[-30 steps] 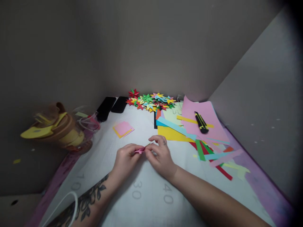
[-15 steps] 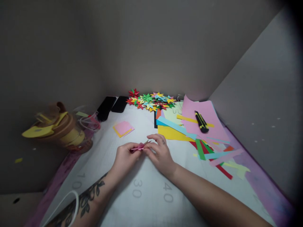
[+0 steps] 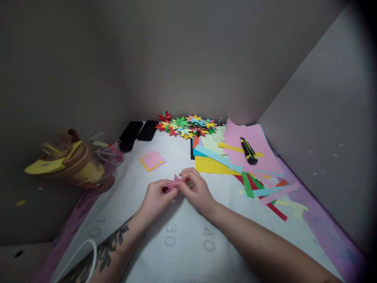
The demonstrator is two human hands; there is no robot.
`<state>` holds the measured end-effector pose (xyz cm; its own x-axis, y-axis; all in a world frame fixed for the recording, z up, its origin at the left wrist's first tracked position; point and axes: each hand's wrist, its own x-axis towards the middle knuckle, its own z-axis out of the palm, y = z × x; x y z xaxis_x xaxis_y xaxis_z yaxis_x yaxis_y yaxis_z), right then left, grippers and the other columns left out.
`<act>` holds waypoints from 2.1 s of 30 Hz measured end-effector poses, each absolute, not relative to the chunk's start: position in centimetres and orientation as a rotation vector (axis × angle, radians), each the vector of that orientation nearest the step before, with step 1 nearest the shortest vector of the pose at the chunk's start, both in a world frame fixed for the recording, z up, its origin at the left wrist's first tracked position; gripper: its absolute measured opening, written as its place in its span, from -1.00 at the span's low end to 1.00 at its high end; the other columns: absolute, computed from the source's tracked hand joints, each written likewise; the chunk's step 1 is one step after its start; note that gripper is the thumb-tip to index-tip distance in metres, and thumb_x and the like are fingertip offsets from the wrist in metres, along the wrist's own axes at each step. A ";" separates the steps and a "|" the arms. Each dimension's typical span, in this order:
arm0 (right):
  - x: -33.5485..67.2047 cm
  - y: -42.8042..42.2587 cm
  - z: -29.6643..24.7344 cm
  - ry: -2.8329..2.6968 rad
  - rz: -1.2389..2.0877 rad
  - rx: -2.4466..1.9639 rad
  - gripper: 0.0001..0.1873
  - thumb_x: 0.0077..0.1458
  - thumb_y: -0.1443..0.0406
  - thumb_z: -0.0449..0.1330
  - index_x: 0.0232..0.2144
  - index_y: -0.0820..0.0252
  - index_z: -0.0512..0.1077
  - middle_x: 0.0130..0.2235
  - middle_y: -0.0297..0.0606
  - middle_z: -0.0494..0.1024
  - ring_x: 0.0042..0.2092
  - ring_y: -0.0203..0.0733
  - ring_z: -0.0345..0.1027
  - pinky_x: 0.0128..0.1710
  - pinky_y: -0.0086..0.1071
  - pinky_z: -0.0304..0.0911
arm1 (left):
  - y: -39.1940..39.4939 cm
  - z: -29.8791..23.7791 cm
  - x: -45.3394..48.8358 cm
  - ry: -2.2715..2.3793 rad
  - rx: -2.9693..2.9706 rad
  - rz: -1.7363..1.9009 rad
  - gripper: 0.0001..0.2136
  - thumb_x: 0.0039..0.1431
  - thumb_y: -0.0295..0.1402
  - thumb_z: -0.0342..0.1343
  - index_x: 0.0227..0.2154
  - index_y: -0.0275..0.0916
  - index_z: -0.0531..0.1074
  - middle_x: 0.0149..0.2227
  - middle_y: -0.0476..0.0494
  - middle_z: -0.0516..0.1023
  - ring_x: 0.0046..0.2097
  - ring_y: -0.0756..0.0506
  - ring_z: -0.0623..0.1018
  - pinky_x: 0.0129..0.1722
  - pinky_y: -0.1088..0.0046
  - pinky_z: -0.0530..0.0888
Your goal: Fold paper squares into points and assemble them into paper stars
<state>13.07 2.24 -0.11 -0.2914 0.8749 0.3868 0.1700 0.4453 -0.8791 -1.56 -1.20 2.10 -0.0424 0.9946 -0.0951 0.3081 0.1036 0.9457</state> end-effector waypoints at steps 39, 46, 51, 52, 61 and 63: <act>14.2 1.7 0.5 -1.913 0.549 -0.739 -0.84 0.02 0.43 0.16 -0.33 0.10 0.44 0.00 -0.17 0.25 0.04 -0.08 0.20 -0.07 -0.19 0.23 | -1.3 1.7 -1.9 1.500 1.394 1.145 -0.91 -0.07 -0.45 0.13 -0.48 -0.26 0.53 -0.46 -0.06 0.57 -0.43 -0.02 0.48 -0.41 0.52 0.37; 14.3 1.9 0.3 -1.942 0.494 -0.769 -0.82 0.03 0.40 0.17 -0.32 0.03 0.49 -0.03 -0.18 0.28 0.00 -0.05 0.20 -0.11 -0.15 0.25 | -1.4 2.1 -1.8 1.517 1.386 1.154 -0.93 -0.08 -0.46 0.14 -0.52 -0.26 0.53 -0.52 -0.03 0.55 -0.48 0.00 0.45 -0.44 0.54 0.35; 14.4 1.9 0.3 -1.977 0.446 -0.741 -0.76 0.03 0.41 0.16 -0.29 -0.02 0.51 -0.03 -0.19 0.31 -0.01 -0.04 0.19 -0.12 -0.12 0.25 | -1.4 2.2 -1.7 1.489 1.341 1.134 -0.92 -0.07 -0.45 0.13 -0.57 -0.27 0.51 -0.58 0.00 0.50 -0.51 0.02 0.41 -0.48 0.56 0.31; 14.4 1.9 0.4 -1.973 0.454 -0.749 -0.77 0.03 0.41 0.16 -0.29 -0.01 0.51 -0.03 -0.19 0.31 -0.01 -0.04 0.19 -0.12 -0.13 0.24 | -1.4 2.2 -1.7 1.493 1.354 1.130 -0.92 -0.07 -0.46 0.13 -0.58 -0.27 0.50 -0.59 0.01 0.49 -0.51 0.02 0.41 -0.49 0.56 0.31; 13.7 1.8 0.7 -1.889 0.619 -0.861 -0.85 0.08 0.40 0.08 -0.43 0.15 0.45 -0.07 -0.14 0.32 0.01 -0.06 0.22 -0.11 -0.20 0.21 | -1.7 1.6 -2.0 1.535 1.588 1.174 -0.93 -0.01 -0.42 0.16 -0.49 -0.23 0.54 -0.43 -0.09 0.59 -0.38 -0.06 0.53 -0.35 0.50 0.39; 13.5 1.8 0.7 -1.856 0.669 -0.907 -0.86 0.03 0.42 0.10 -0.49 0.16 0.42 -0.10 -0.15 0.32 -0.01 -0.07 0.24 -0.11 -0.21 0.21 | -1.7 1.5 -2.0 1.535 1.636 1.167 -0.93 -0.01 -0.42 0.16 -0.49 -0.22 0.55 -0.44 -0.09 0.59 -0.39 -0.05 0.53 -0.35 0.50 0.39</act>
